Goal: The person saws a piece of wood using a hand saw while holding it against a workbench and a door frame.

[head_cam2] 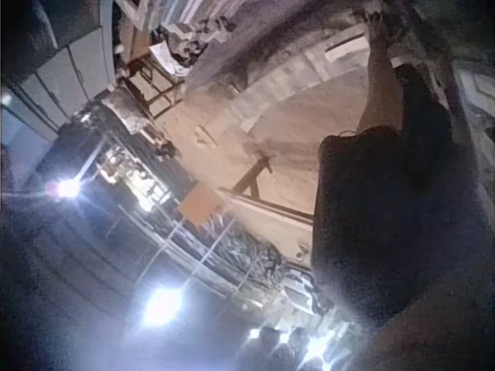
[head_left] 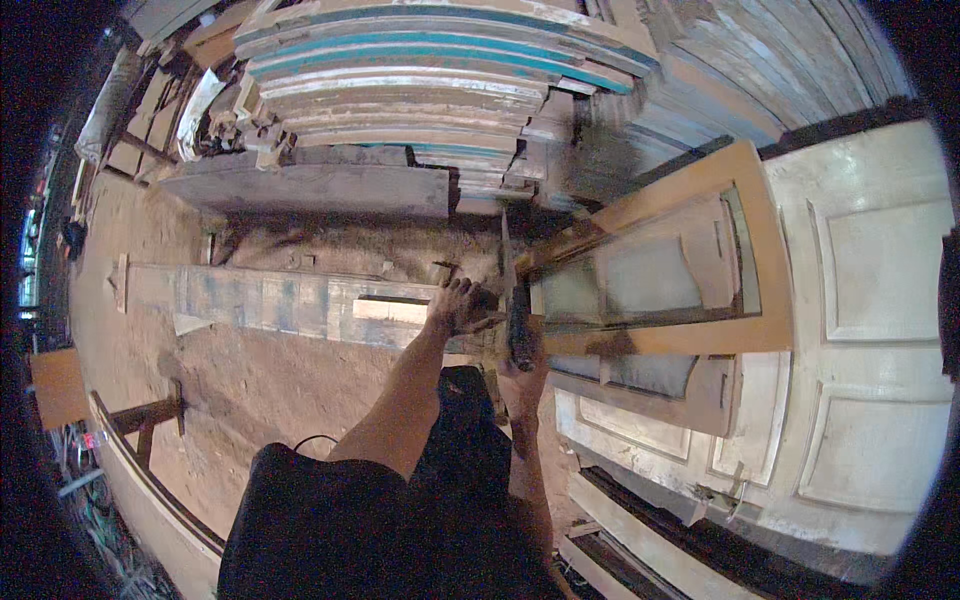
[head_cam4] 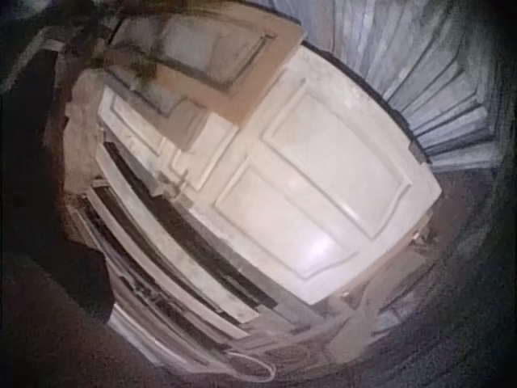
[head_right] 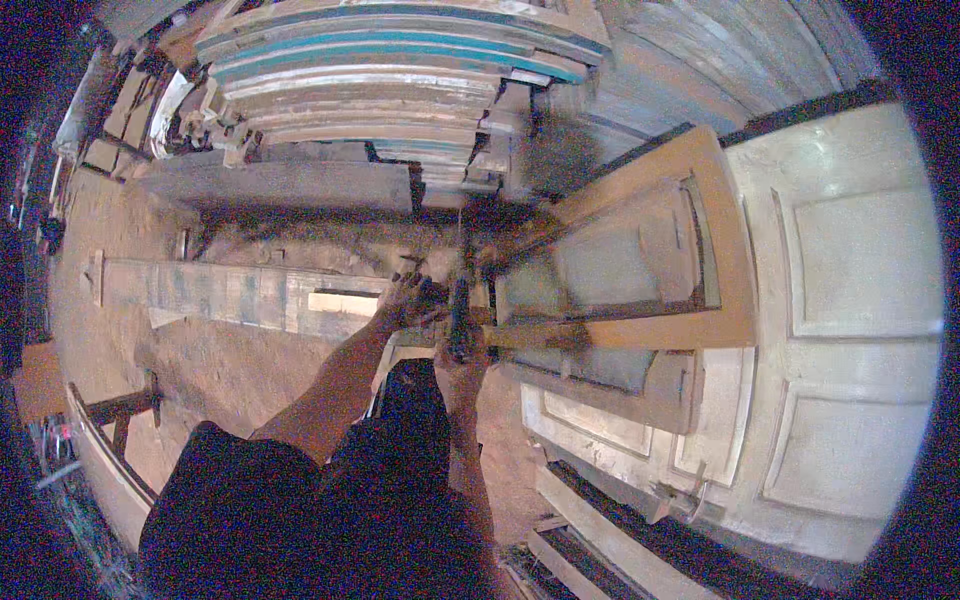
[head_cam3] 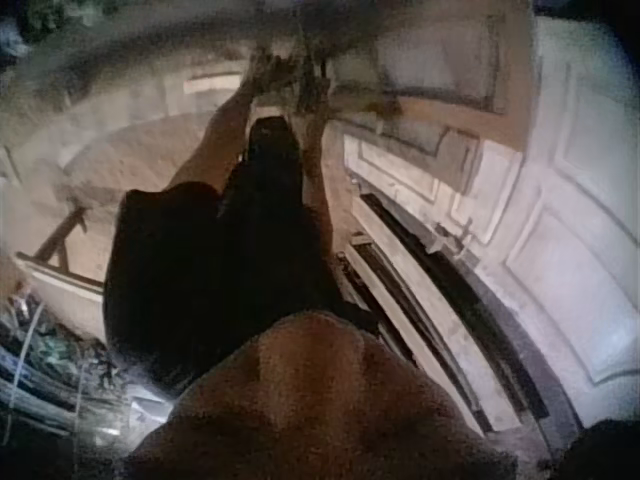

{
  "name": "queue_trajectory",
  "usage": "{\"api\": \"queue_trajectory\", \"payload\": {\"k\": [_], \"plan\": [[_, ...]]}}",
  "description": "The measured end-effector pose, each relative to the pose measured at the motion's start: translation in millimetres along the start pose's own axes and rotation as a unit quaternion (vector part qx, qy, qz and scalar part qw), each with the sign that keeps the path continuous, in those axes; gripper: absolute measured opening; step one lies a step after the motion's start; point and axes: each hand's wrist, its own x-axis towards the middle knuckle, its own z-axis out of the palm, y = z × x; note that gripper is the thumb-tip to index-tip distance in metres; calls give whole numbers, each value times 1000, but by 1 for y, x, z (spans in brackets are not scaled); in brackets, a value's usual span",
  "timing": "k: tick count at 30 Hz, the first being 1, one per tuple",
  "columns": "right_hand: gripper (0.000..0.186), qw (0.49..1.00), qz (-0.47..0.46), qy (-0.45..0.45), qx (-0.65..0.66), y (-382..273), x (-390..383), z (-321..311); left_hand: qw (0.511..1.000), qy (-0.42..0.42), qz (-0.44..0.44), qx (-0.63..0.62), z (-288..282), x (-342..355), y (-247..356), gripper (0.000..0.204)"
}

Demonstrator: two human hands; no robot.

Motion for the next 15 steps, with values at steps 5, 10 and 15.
{"api": "queue_trajectory", "payload": {"k": [5, 10, 15], "plan": [[38, 993, 113, -42, -1, -24, 3, -9, 999, -35, -11, 33, 17, 2, 0, 99], [33, 993, 110, -26, 28, -35, 0, -1, 999, -27, 18, 22, 53, 5, -18, 92], [39, 995, 87, -36, -26, -30, 6, -18, 999, -45, -20, -22, 1, 2, 9, 90]]}}
